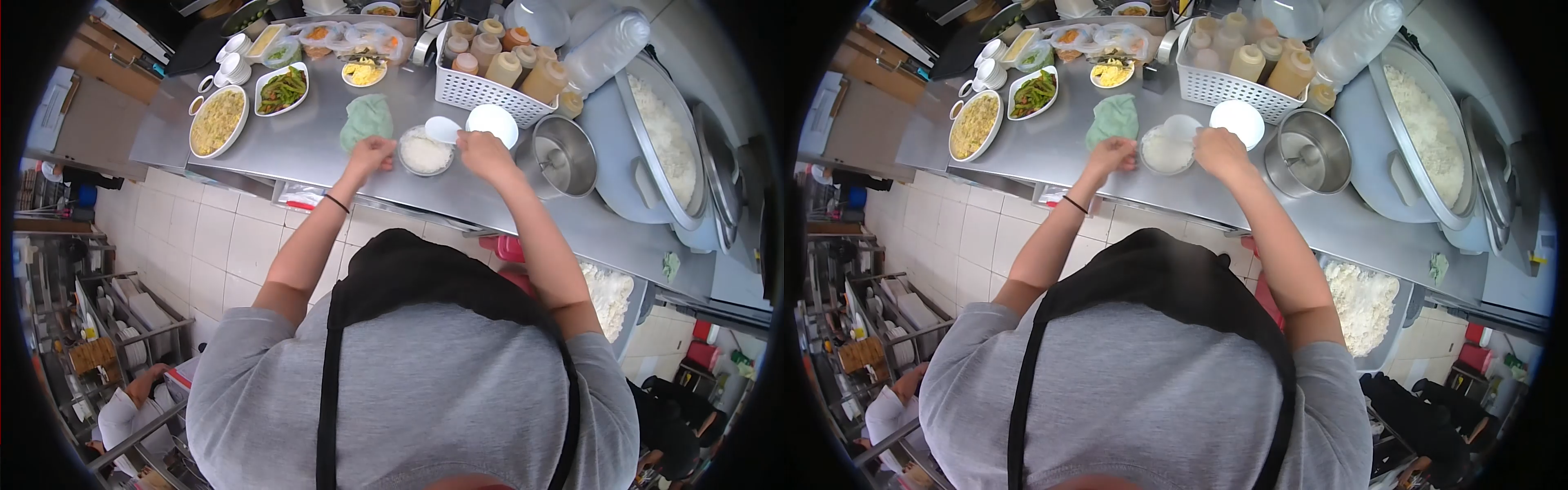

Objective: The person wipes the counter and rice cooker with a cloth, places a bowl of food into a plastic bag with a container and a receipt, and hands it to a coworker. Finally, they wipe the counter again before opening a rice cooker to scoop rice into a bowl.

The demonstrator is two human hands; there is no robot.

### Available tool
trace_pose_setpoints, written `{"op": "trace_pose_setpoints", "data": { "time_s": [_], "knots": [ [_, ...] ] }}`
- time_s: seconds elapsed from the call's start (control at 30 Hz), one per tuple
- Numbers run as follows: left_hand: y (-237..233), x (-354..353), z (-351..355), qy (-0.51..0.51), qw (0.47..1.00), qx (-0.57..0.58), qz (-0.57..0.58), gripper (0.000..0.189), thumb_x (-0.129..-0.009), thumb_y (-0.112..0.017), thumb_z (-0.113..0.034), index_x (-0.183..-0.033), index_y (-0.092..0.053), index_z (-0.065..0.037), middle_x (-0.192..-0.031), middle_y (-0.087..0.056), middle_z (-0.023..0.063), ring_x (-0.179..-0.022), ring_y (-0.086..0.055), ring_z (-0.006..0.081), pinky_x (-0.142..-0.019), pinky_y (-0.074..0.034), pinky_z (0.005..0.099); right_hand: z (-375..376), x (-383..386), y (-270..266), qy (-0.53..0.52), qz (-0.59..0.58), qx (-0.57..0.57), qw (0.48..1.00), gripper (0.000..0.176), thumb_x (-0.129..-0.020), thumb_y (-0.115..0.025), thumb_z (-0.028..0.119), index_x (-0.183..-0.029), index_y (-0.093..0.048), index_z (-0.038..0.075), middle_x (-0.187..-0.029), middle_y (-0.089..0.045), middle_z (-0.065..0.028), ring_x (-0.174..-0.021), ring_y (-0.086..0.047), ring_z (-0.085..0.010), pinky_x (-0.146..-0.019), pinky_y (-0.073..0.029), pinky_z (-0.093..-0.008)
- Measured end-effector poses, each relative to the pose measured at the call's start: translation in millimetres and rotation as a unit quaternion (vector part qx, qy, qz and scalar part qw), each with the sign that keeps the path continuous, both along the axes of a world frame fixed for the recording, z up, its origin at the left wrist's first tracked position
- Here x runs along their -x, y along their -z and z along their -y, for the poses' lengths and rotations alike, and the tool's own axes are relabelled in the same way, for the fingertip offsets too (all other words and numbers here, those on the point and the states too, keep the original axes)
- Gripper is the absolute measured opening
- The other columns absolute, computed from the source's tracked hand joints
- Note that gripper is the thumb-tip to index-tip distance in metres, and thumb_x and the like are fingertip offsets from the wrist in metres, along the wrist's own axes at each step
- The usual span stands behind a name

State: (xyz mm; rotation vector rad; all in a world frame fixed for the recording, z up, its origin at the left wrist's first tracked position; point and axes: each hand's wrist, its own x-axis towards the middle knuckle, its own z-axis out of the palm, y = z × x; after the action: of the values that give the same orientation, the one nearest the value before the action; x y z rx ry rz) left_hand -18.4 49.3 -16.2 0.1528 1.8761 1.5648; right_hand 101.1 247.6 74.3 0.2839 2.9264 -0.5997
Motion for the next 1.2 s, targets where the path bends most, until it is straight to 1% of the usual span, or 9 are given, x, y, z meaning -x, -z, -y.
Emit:
{"op": "trace_pose_setpoints", "data": {
  "time_s": [0.17, 0.3, 0.6, 0.7, 0.77, 0.87, 0.93, 1.03, 1.2],
  "knots": [
    [16.4, -25.9, -17.3, -0.059, 0.990, -0.091, 0.086, 0.019, -0.079, -0.058, -0.008, -0.091, -0.046, 0.000, -0.078, -0.053, 0.0093, -0.067, -0.058, 0.0188, -0.059, -0.055, 0.0301, 37.1, -3.7, 61.7, 0.020, -0.092, -0.092, 0.991, 0.024, -0.080, -0.046, 0.018, -0.094, -0.060, 0.004, -0.083, -0.061, -0.0188, -0.082, -0.061, -0.0319, -0.070, -0.048, -0.0437],
    [23.0, -20.2, -14.7, -0.055, 0.982, -0.138, 0.117, 0.017, -0.076, -0.054, 0.000, -0.090, -0.043, 0.000, -0.079, -0.050, 0.0097, -0.067, -0.058, 0.0213, -0.061, -0.056, 0.0328, 28.4, 3.6, 53.1, 0.011, -0.007, -0.062, 0.998, 0.028, -0.083, -0.047, 0.021, -0.104, -0.057, 0.005, -0.082, -0.061, -0.0218, -0.079, -0.060, -0.0329, -0.067, -0.047, -0.0441],
    [18.7, -16.4, -14.8, -0.039, 0.982, -0.123, 0.137, 0.010, -0.077, -0.052, -0.001, -0.085, -0.046, 0.000, -0.082, -0.052, 0.0089, -0.075, -0.057, 0.0206, -0.072, -0.053, 0.0361, 31.1, 0.3, 63.3, 0.004, -0.044, -0.068, 0.997, 0.023, -0.081, -0.049, 0.019, -0.093, -0.062, 0.004, -0.086, -0.061, -0.0188, -0.082, -0.059, -0.0327, -0.073, -0.046, -0.0428],
    [25.7, -27.9, -18.4, -0.069, 0.971, -0.168, 0.157, 0.011, -0.075, -0.051, 0.002, -0.083, -0.044, 0.001, -0.075, -0.052, 0.0104, -0.067, -0.058, 0.0202, -0.064, -0.055, 0.0336, -0.6, 2.8, 29.8, -0.039, -0.027, 0.011, 0.999, 0.026, -0.082, -0.049, 0.020, -0.100, -0.060, 0.006, -0.087, -0.060, -0.0216, -0.083, -0.059, -0.0349, -0.073, -0.046, -0.0430],
    [24.4, -46.3, -21.9, -0.107, 0.960, -0.207, 0.157, 0.012, -0.075, -0.051, 0.002, -0.084, -0.043, 0.001, -0.076, -0.052, 0.0102, -0.067, -0.057, 0.0199, -0.065, -0.055, 0.0336, -2.5, -12.7, 36.0, 0.090, -0.122, 0.086, 0.985, 0.030, -0.084, -0.047, 0.021, -0.108, -0.054, 0.004, -0.084, -0.059, -0.0251, -0.082, -0.058, -0.0372, -0.072, -0.046, -0.0440],
    [24.1, -69.5, -30.9, -0.163, 0.939, -0.256, 0.160, 0.014, -0.077, -0.050, 0.002, -0.087, -0.041, 0.001, -0.080, -0.051, 0.0098, -0.068, -0.056, 0.0187, -0.069, -0.054, 0.0339, 20.8, -19.3, 71.5, 0.091, -0.161, 0.006, 0.983, 0.033, -0.085, -0.045, 0.021, -0.110, -0.052, 0.001, -0.081, -0.059, -0.0268, -0.080, -0.058, -0.0392, -0.072, -0.046, -0.0448],
    [22.5, -78.4, -35.0, -0.193, 0.935, -0.250, 0.159, 0.011, -0.079, -0.048, 0.002, -0.086, -0.039, 0.001, -0.088, -0.049, 0.0102, -0.085, -0.058, 0.0239, -0.083, -0.049, 0.0405, 32.3, -21.3, 78.2, 0.094, -0.119, -0.028, 0.988, 0.034, -0.085, -0.044, 0.021, -0.109, -0.051, -0.001, -0.080, -0.059, -0.0263, -0.078, -0.058, -0.0394, -0.071, -0.046, -0.0453],
    [20.3, -80.3, -35.5, -0.192, 0.935, -0.259, 0.148, 0.013, -0.079, -0.049, 0.001, -0.089, -0.039, 0.002, -0.083, -0.050, 0.0106, -0.070, -0.055, 0.0181, -0.072, -0.053, 0.0340, 30.5, -18.3, 79.8, 0.063, -0.122, 0.027, 0.990, 0.032, -0.085, -0.044, 0.020, -0.109, -0.052, 0.000, -0.080, -0.059, -0.0257, -0.077, -0.058, -0.0394, -0.068, -0.046, -0.0453],
    [22.0, -80.4, -38.5, -0.192, 0.937, -0.251, 0.150, 0.014, -0.079, -0.049, 0.001, -0.089, -0.040, 0.002, -0.081, -0.050, 0.0104, -0.070, -0.055, 0.0183, -0.072, -0.053, 0.0343, 16.7, -6.0, 71.2, 0.029, -0.075, 0.016, 0.997, 0.029, -0.083, -0.047, 0.020, -0.104, -0.056, 0.002, -0.083, -0.059, -0.0257, -0.077, -0.058, -0.0383, -0.068, -0.046, -0.0444]
  ]
}}
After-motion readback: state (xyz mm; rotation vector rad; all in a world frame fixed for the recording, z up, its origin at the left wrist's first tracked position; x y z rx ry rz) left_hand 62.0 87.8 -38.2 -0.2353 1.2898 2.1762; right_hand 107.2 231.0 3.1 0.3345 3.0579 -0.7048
